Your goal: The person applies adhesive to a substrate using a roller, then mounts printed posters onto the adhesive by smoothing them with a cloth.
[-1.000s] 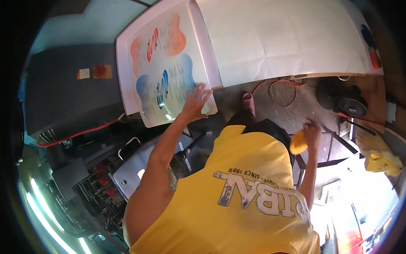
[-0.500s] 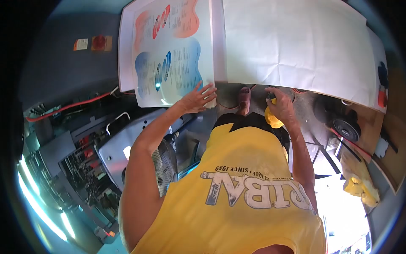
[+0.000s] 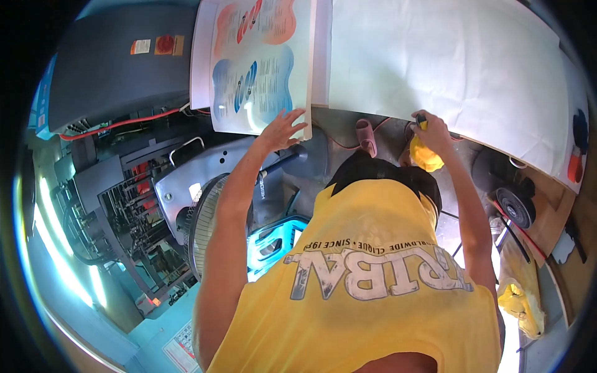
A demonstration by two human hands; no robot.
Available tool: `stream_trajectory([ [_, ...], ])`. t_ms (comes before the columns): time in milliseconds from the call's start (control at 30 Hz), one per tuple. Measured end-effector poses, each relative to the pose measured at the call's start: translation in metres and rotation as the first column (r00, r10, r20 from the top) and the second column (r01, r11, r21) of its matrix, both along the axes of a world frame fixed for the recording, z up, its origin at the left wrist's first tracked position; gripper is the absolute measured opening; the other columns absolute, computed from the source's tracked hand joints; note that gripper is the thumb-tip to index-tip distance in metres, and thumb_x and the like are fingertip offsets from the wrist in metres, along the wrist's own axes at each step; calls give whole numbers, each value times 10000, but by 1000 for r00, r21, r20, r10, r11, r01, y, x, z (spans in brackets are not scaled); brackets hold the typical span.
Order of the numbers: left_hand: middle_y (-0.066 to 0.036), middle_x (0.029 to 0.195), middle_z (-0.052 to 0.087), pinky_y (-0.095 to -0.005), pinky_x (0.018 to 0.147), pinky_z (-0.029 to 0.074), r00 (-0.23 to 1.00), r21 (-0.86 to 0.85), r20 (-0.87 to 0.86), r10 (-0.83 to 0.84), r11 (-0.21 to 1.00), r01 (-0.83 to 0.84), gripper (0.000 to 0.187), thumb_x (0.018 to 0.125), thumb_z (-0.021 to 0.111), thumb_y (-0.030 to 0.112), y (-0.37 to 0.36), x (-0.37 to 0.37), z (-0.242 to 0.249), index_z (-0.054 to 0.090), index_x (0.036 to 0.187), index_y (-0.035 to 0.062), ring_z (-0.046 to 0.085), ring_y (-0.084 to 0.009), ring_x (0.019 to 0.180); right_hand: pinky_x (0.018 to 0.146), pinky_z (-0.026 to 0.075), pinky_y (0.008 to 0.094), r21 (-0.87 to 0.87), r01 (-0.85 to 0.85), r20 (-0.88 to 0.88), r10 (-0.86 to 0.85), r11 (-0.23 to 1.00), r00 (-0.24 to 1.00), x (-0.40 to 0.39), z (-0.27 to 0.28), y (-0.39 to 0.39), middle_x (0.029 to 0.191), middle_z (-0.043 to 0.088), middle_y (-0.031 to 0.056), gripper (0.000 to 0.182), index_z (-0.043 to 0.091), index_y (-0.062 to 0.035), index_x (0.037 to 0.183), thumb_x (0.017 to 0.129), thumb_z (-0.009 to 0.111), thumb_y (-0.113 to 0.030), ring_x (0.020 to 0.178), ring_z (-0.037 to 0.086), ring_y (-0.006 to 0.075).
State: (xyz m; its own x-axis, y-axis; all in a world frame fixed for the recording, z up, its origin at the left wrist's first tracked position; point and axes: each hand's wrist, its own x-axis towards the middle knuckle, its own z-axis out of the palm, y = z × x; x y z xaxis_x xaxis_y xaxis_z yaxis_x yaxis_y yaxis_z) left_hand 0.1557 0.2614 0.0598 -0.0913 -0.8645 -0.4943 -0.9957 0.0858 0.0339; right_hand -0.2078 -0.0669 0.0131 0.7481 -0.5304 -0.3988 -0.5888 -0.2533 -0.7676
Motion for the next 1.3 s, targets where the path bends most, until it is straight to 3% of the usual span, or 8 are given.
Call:
stream_trajectory([
  [167, -131, 1501, 407, -551, 1097, 361, 977, -46, -2, 212, 976, -211, 613, 769, 850, 356, -11, -16, -2, 613, 1313, 204, 376, -307, 1414, 859, 543, 393, -100, 4, -4, -5, 995, 1000, 3, 14, -22, 975, 731, 174, 367, 689, -96, 1189, 842, 755, -196, 939, 710, 325],
  [267, -126, 1514, 374, -666, 1090, 338, 956, -90, -29, 291, 952, -292, 638, 767, 846, 394, -1, -7, -33, 578, 1322, 226, 344, -320, 1430, 841, 543, 393, -87, 56, -6, -57, 995, 998, 3, 21, -17, 951, 728, 168, 369, 693, -96, 1187, 840, 757, -201, 905, 710, 307],
  [467, -187, 1610, 184, -816, 1028, 298, 646, -211, -165, 746, 613, -762, 1086, 650, 916, 393, 4, -31, -28, 308, 1540, 261, 191, -526, 1473, 839, 544, 393, -133, -30, -21, 27, 991, 999, 14, 19, 11, 933, 725, 169, 353, 698, -89, 1176, 845, 742, -205, 894, 710, 304],
  [867, -251, 1641, 41, -788, 1060, 305, 581, -202, -368, 726, 547, -812, 1119, 676, 837, 215, 20, -28, -63, 198, 1593, 259, 19, -639, 1461, 845, 539, 397, -202, -75, -83, 59, 976, 995, 49, 46, 6, 907, 722, 162, 341, 699, -86, 1172, 860, 750, -213, 888, 709, 314],
  [967, -289, 1620, 141, -709, 1109, 330, 603, -192, -355, 714, 575, -795, 1034, 703, 778, 226, 22, -21, -61, 241, 1583, 151, 89, -639, 1456, 862, 539, 400, -175, -86, -108, 68, 981, 992, 54, 50, 11, 930, 725, 162, 342, 698, -94, 1175, 862, 752, -219, 914, 707, 318],
  [1067, -340, 1487, 398, -587, 1092, 427, 698, -200, -314, 644, 674, -711, 794, 718, 732, 250, 19, -12, -42, 468, 1425, 1, 376, -563, 1387, 877, 538, 406, -167, -118, -107, 101, 979, 989, 61, 51, 13, 960, 726, 169, 345, 695, -100, 1179, 862, 753, -225, 942, 703, 322],
  [1167, -301, 1193, 645, -522, 950, 539, 662, -80, -362, 656, 686, -724, 533, 739, 714, 262, 14, -13, -6, 633, 1164, -49, 646, -460, 1123, 885, 538, 410, -177, -158, -100, 141, 971, 985, 71, 53, 14, 990, 728, 171, 350, 690, -104, 1184, 860, 755, -220, 967, 700, 326],
  [1300, -198, 978, 717, -454, 738, 597, 720, -121, -88, 688, 710, -693, 295, 777, 701, 179, 13, -33, 13, 675, 996, -16, 730, -334, 889, 898, 536, 409, -163, -183, -80, 172, 970, 982, 88, 58, 17, 1033, 732, 165, 357, 685, -107, 1191, 856, 762, -205, 1008, 695, 333],
])
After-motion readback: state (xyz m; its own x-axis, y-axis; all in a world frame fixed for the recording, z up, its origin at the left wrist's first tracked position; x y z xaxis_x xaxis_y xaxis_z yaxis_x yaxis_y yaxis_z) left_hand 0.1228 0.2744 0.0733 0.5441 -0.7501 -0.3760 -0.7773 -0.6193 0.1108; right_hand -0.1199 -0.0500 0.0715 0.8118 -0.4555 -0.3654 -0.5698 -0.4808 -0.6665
